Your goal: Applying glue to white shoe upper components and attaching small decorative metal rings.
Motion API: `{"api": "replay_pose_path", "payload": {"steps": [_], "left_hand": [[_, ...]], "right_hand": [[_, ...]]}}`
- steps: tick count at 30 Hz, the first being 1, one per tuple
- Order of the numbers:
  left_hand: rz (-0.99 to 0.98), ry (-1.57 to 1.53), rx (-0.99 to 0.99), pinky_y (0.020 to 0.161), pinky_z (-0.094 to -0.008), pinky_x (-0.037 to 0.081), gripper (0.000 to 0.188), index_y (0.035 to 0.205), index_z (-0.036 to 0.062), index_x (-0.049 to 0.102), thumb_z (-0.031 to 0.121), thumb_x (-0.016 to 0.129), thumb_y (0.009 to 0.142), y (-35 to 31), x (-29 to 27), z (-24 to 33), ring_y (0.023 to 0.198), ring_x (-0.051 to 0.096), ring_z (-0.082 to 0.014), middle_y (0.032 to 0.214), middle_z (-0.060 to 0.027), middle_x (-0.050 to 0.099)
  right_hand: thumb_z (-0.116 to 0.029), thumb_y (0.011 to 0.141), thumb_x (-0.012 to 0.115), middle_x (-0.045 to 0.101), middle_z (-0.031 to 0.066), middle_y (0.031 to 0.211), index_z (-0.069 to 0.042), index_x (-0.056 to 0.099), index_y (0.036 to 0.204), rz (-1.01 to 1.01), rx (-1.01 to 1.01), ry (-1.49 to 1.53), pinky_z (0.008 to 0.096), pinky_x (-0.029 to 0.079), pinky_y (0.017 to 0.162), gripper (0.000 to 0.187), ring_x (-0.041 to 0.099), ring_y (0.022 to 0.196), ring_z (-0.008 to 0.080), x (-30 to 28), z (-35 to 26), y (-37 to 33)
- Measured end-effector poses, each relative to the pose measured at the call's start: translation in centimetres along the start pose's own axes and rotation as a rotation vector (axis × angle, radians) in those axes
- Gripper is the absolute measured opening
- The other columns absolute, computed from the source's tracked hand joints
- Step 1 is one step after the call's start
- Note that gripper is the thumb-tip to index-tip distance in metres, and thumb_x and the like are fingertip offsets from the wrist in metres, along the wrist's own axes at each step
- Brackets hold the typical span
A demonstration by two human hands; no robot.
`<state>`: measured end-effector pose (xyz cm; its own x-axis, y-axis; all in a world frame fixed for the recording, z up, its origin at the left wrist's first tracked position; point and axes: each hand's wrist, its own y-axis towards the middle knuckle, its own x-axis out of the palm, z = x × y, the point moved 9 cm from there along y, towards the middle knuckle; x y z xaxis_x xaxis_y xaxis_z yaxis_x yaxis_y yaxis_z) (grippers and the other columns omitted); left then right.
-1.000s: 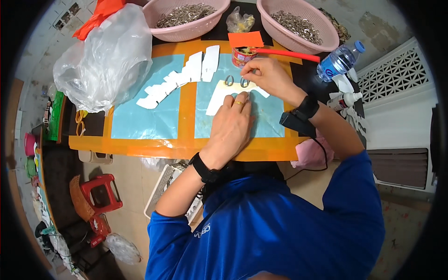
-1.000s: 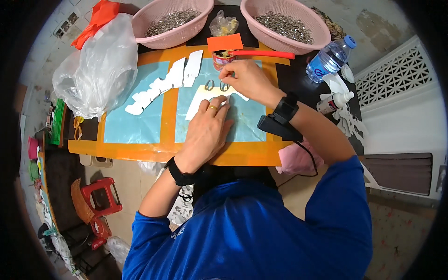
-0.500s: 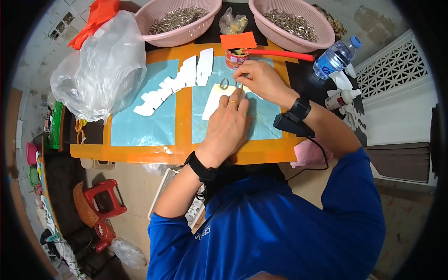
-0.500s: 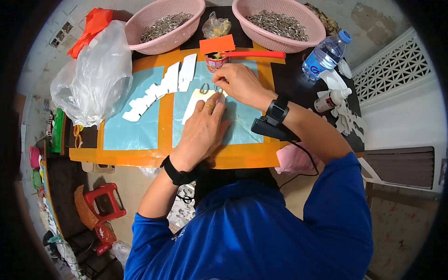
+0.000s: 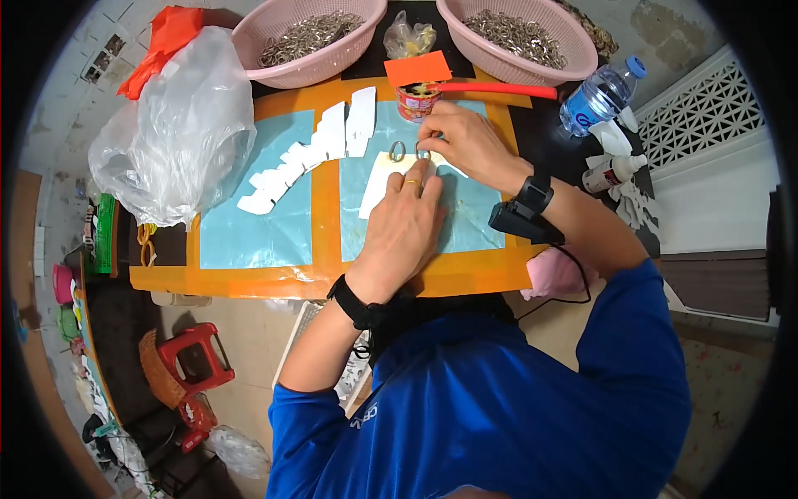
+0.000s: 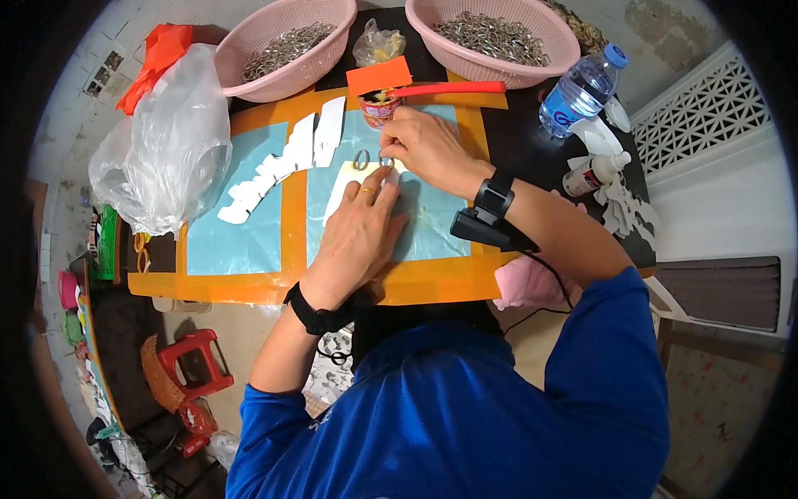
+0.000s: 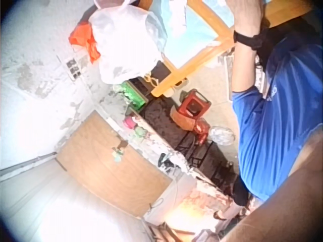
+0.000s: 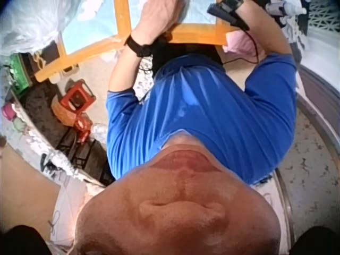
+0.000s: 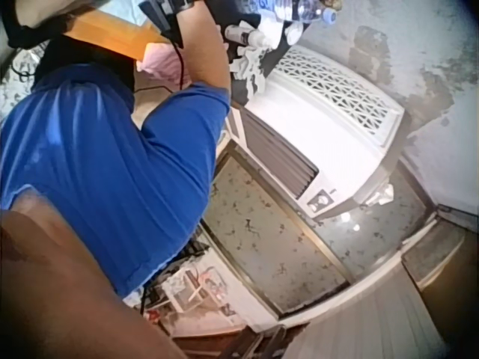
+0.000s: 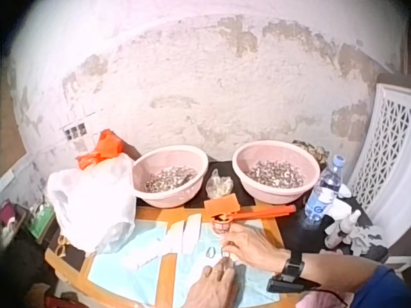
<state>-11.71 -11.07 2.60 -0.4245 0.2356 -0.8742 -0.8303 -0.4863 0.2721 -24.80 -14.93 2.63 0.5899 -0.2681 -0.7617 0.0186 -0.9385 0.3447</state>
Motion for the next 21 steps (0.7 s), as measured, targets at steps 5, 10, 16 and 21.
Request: {"api": "replay_pose_path", "payload": {"steps": [5, 10, 16, 21], "left_hand": [[0.009, -0.001, 0.009, 0.089, -0.0447, 0.054, 0.046, 0.128, -0.0011, 0.054, 0.011, 0.073, 0.087, 0.0, -0.1, 0.1, 0.106, 0.059, -0.0402, 0.137, -0.0214, 0.056], [0.018, -0.005, 0.001, 0.089, -0.044, 0.054, 0.048, 0.129, -0.001, 0.054, 0.011, 0.073, 0.087, 0.0, -0.2, 0.0, 0.106, 0.059, -0.0391, 0.136, -0.0206, 0.057], [0.02, -0.057, -0.055, 0.089, -0.0439, 0.053, 0.04, 0.122, 0.0003, 0.056, 0.01, 0.073, 0.087, 0.4, -0.5, -0.3, 0.104, 0.059, -0.0381, 0.127, -0.0184, 0.062], [-0.011, -0.088, -0.068, 0.092, -0.0454, 0.048, 0.028, 0.112, 0.0016, 0.056, 0.008, 0.07, 0.088, 1.5, -1.6, -0.6, 0.103, 0.055, -0.0394, 0.112, -0.0179, 0.065]], "right_hand": [[-0.012, 0.091, 0.069, 0.061, 0.0114, 0.095, -0.003, 0.069, 0.092, -0.011, -0.049, -0.071, 0.0452, 0.05, 0.074, 0.009, 0.063, 0.086, 0.0353, -0.1, -0.6, -0.2], [-0.014, 0.092, 0.066, 0.061, 0.0094, 0.098, -0.005, 0.071, 0.093, -0.108, -0.075, -0.228, 0.0456, 0.05, 0.076, 0.01, 0.063, 0.088, 0.0338, 0.2, -0.8, -0.2], [-0.016, 0.091, 0.068, 0.06, 0.0057, 0.097, -0.008, 0.075, 0.094, -0.115, -0.114, -0.255, 0.0422, 0.049, 0.082, 0.011, 0.059, 0.101, 0.0268, -0.2, -1.3, 0.1], [-0.015, 0.088, 0.07, 0.06, 0.0059, 0.097, -0.008, 0.075, 0.092, -0.122, -0.106, -0.278, 0.0424, 0.05, 0.084, 0.01, 0.059, 0.105, 0.0267, -0.3, -1.3, 0.2]]}}
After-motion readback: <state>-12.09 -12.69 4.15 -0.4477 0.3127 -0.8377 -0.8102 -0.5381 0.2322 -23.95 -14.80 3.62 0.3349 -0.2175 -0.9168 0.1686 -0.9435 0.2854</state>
